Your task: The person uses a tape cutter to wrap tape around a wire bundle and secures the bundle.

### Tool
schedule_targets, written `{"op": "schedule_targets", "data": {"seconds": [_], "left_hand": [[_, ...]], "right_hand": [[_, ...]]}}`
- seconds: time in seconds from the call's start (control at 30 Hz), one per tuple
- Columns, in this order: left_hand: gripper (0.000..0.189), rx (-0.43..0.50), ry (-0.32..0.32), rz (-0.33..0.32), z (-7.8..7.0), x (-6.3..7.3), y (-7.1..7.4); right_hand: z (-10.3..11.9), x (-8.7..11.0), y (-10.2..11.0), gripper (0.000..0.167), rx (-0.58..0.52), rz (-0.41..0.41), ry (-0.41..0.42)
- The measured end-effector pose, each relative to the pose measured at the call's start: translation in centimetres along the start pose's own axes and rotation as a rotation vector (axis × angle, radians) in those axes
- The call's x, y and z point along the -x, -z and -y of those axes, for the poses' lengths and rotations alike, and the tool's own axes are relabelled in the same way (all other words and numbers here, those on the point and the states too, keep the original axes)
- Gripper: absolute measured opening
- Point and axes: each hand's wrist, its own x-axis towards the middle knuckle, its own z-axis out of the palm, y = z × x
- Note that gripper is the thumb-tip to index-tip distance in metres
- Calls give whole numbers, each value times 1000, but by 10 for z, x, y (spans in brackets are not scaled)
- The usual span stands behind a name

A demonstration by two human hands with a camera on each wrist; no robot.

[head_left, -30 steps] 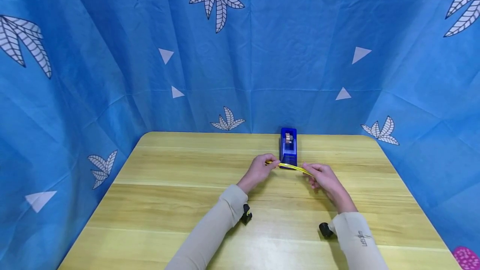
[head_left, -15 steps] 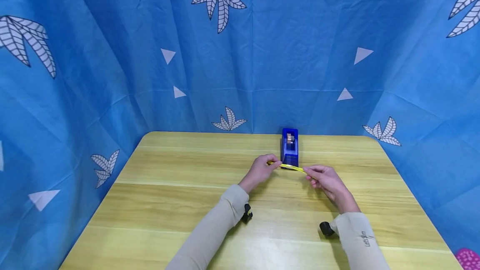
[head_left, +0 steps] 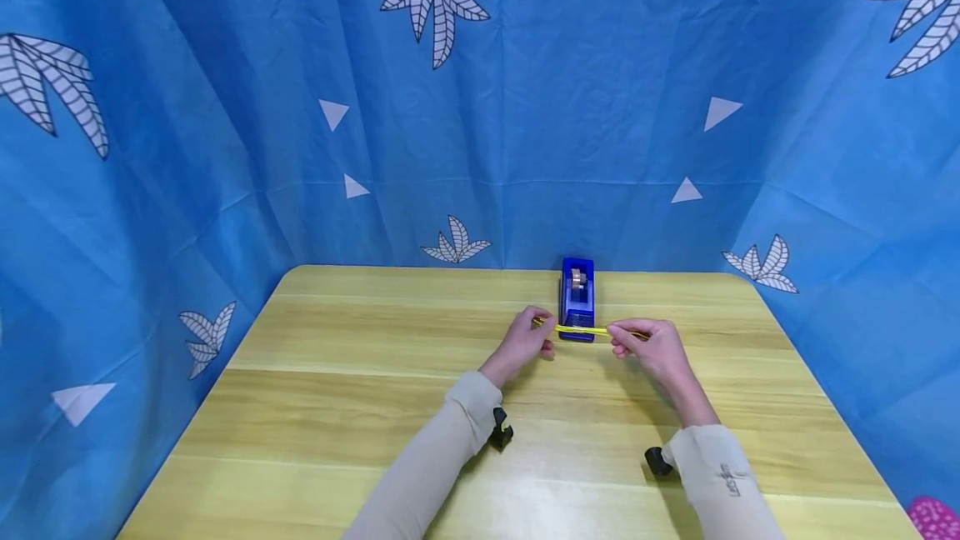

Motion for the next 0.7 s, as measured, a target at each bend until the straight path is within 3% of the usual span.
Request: {"op": "schedule_targets", "data": {"seconds": [0.13,0.27,0.47,0.7], "left_hand": [[28,123,43,3,3,-2,-3],[21,168,3,-52,6,-5,-5],[18,130,-78,-102,6,-9,-6],[15,45,-192,-128,-3,-8,-7]], "right_hand": [[-2,1,-2,32,34,4,33],[-5,1,-5,32,29,6,45],[-9,4,-7,38,2,1,29],[-12,-1,-7,69,-59,-25,-31]]}}
